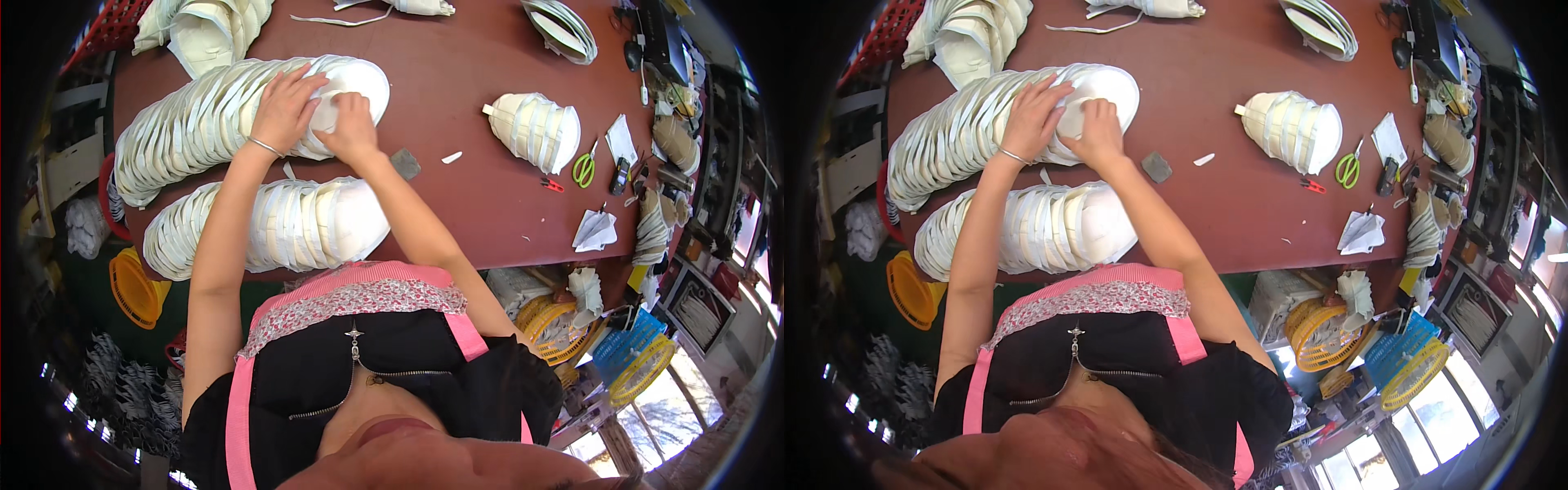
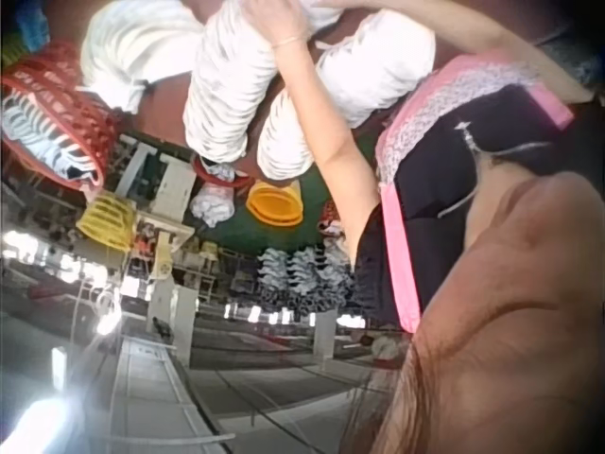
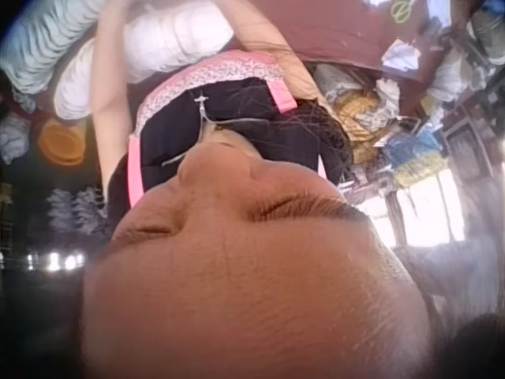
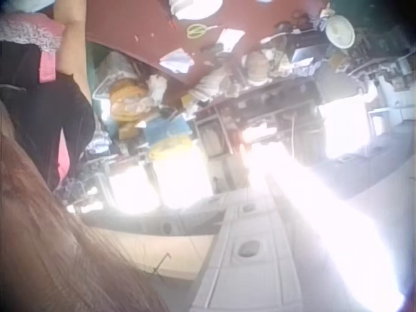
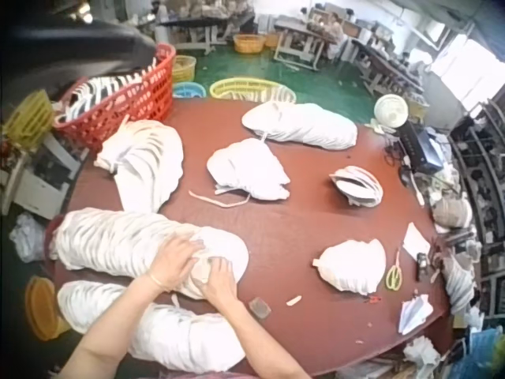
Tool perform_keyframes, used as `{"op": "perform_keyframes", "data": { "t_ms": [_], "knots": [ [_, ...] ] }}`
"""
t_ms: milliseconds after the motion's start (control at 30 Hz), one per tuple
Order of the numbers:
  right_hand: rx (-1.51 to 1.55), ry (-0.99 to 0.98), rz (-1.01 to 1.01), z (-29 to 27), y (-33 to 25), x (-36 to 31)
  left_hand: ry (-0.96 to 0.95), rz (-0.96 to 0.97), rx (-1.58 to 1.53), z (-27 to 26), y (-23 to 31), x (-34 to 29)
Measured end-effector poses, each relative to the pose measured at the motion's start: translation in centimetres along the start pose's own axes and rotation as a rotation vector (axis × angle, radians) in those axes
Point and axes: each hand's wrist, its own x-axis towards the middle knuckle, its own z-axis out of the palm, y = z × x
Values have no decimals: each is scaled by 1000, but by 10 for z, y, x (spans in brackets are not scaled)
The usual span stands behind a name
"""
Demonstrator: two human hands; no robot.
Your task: Counting and sorting shoe uppers into organized stacks and recording the counts on a notepad.
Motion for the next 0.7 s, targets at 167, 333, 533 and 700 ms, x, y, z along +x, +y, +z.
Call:
{"op": "perform_keyframes", "data": {
  "t_ms": [167, 333, 533, 700],
  "knots": [
    [224, 67, 74, 20, 24, -5, 61, -5, -33, 5, -8, -1],
    [1232, 11, 607, -14, 54, -11, 90, 6, 12, 5, -13, -1],
    [216, 291, 147, -8, 10, -25, 81, -4, 40, 9, -17, -1],
    [566, -254, 183, -7, -9, -31, 80, -6, 17, 13, -14, 9]
  ]
}}
